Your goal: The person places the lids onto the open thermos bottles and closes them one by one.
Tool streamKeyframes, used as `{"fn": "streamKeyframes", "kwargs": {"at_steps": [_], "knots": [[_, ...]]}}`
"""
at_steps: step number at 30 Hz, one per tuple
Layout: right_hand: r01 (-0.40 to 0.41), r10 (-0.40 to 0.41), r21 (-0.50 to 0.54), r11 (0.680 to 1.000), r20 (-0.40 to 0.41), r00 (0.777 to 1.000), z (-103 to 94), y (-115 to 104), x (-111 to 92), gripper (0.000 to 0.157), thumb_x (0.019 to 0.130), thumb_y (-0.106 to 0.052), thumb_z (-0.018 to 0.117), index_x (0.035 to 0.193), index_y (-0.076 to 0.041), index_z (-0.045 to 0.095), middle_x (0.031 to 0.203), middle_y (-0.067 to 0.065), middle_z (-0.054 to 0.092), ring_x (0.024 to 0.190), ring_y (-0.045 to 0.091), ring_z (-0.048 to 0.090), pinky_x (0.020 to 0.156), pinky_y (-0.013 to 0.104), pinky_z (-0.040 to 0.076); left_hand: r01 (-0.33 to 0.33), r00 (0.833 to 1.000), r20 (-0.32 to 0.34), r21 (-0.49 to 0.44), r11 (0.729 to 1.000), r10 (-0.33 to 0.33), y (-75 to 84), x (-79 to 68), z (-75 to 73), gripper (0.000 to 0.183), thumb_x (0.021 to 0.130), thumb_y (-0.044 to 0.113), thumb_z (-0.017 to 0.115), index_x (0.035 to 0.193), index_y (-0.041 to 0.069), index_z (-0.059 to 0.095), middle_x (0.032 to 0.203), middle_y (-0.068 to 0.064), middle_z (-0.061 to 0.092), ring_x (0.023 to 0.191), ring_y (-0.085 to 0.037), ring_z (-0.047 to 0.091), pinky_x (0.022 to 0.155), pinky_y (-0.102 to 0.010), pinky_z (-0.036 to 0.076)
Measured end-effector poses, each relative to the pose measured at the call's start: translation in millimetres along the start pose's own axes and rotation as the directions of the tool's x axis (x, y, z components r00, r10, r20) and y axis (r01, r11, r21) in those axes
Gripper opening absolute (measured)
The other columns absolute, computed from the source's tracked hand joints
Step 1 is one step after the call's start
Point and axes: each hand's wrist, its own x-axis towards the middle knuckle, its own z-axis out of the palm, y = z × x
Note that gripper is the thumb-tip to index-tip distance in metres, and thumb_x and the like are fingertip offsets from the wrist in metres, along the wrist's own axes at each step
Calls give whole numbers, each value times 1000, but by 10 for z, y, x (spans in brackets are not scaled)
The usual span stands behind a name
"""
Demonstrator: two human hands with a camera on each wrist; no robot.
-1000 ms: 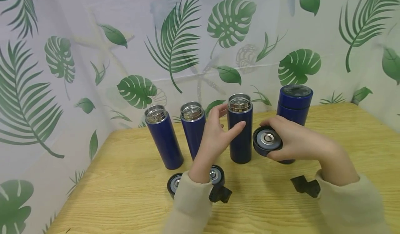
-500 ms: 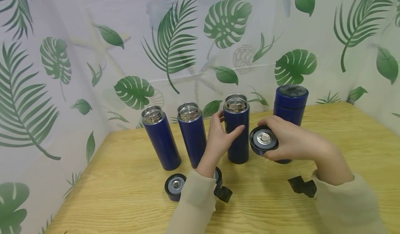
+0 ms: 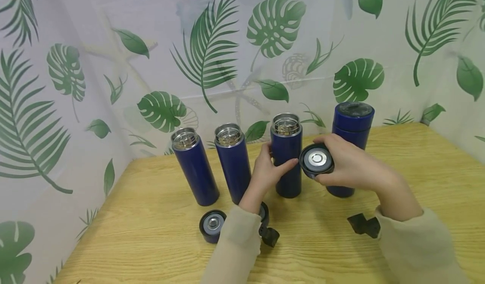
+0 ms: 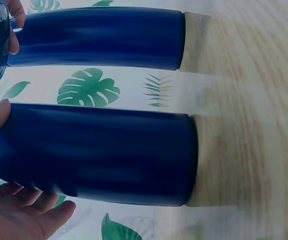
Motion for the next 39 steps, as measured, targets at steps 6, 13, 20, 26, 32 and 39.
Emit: {"fn": "streamKeyframes", "kwargs": {"at_steps": [6,13,20,26,32,39], "knots": [[-15,15,11,1000,-46,999,-1,16,13,71,66,-14,75,121,9,36,112,22,46,97,31,49,81,47,40,19,999,28,13,1000,-20,25,-15,-57,71,71,35,73,128,11,37,120,-4,48,110,-21,47,86,-36,41],[-49,50,11,999,-128,991,-42,-7,5,73,67,-15,74,122,11,34,110,24,48,96,34,50,80,50,40,56,993,98,43,997,-60,74,-38,-121,74,69,37,75,128,14,38,120,0,48,111,-20,46,85,-35,42],[-72,74,15,997,-187,980,-93,-33,-25,79,69,-19,74,128,10,29,116,28,42,102,39,44,81,54,36,76,980,176,82,994,-89,92,-52,-180,78,67,37,76,131,16,37,123,1,47,113,-22,44,85,-36,41],[-57,66,40,998,-269,961,-138,-48,-67,79,67,-14,75,127,7,28,112,28,42,99,40,42,79,55,35,30,966,252,90,995,-52,136,-86,-216,75,65,34,78,129,19,40,117,5,50,107,-17,48,84,-34,41],[-89,114,102,991,-276,954,-218,-105,-125,81,67,-10,74,130,1,25,121,25,37,99,38,43,76,56,39,-57,932,361,55,997,33,191,-105,-234,72,67,27,77,129,19,41,114,8,51,101,-13,50,79,-30,43],[-65,106,140,988,-312,944,-251,-140,-195,83,67,-12,76,132,-7,24,122,22,38,101,39,44,73,58,41,-132,887,451,38,991,101,230,-128,-252,69,69,22,76,129,19,41,115,7,51,102,-12,49,82,-29,43]]}}
